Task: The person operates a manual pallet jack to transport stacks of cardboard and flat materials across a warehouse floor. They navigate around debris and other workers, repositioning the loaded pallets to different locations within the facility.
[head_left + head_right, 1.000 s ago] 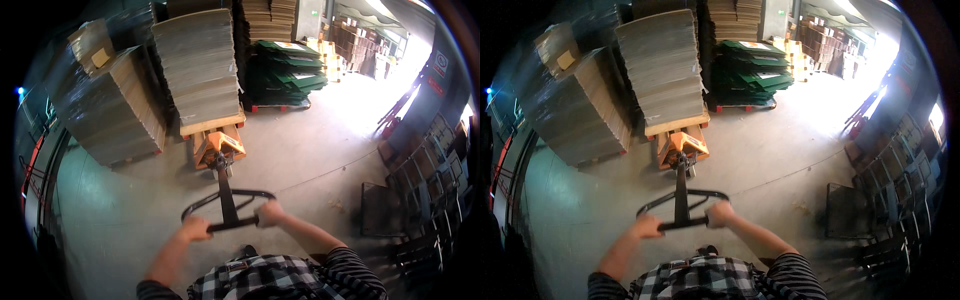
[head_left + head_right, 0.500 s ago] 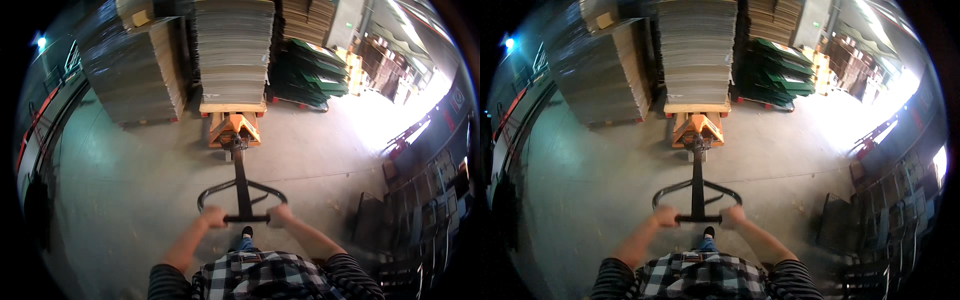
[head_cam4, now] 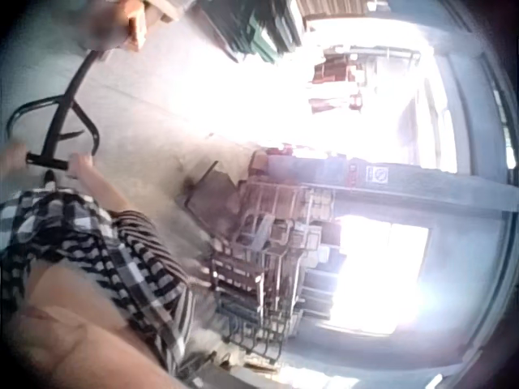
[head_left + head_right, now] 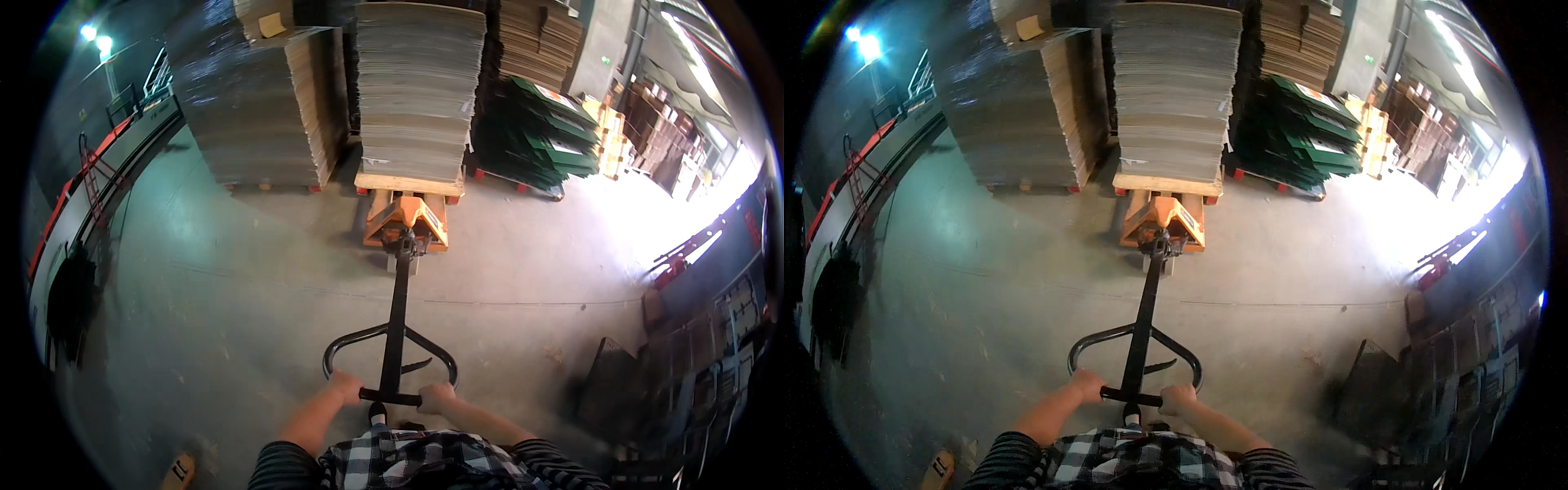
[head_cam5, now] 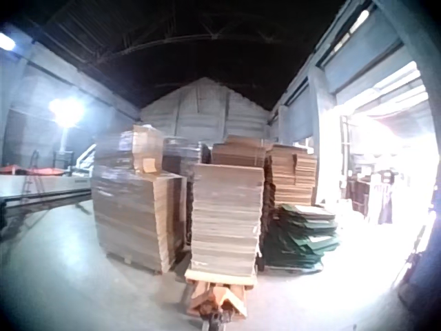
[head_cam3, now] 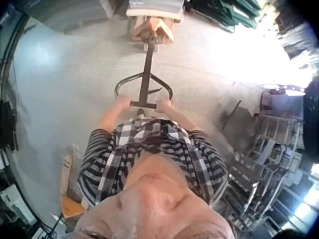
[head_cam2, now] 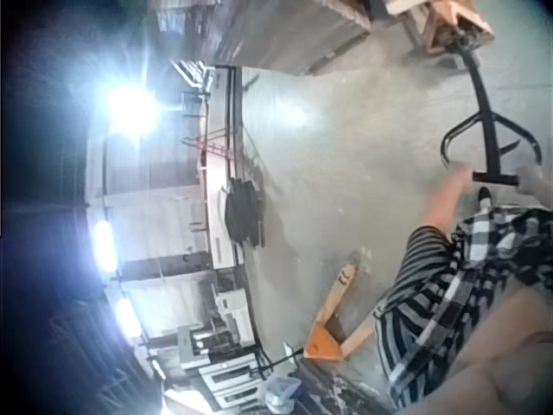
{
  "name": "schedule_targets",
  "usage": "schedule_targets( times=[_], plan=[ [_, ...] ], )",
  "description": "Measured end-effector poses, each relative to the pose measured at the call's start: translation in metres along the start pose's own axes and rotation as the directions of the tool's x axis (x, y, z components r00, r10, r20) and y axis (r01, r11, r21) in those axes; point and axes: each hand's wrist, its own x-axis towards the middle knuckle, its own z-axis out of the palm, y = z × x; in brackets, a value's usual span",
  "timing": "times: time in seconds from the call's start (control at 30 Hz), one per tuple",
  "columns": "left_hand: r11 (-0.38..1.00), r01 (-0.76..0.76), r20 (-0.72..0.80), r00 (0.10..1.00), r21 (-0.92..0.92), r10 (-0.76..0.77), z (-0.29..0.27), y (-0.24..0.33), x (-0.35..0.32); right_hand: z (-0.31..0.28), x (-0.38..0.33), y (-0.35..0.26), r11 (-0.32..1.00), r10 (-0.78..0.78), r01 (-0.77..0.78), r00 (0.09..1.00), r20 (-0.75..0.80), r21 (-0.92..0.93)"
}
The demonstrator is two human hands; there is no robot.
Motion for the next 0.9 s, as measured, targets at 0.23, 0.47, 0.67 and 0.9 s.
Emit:
schedule_targets(
  times=[0.23,0.47,0.67,0.9],
  plan=[
    [0.984,-0.175,-0.413,0.899,-0.035,0.146,-0.202,-0.005,-0.021,-0.176,-0.031,0.029,0.999,0.018,-0.008,0.94,-0.34,0.033],
    [0.978,-0.202,-0.363,0.917,-0.058,0.168,-0.049,-0.018,-0.057,0.031,-0.017,-0.009,0.999,-0.038,0.03,0.918,-0.396,-0.026],
    [0.992,-0.111,-0.003,0.994,0.063,0.111,0.021,-0.036,-0.094,0.065,-0.01,-0.097,0.993,0.066,-0.063,0.997,-0.027,0.095],
    [0.919,-0.349,-0.541,0.816,-0.184,0.201,-0.144,-0.151,-0.125,-0.142,-0.028,-0.172,0.977,0.204,-0.152,0.879,-0.432,0.151]
  ],
)
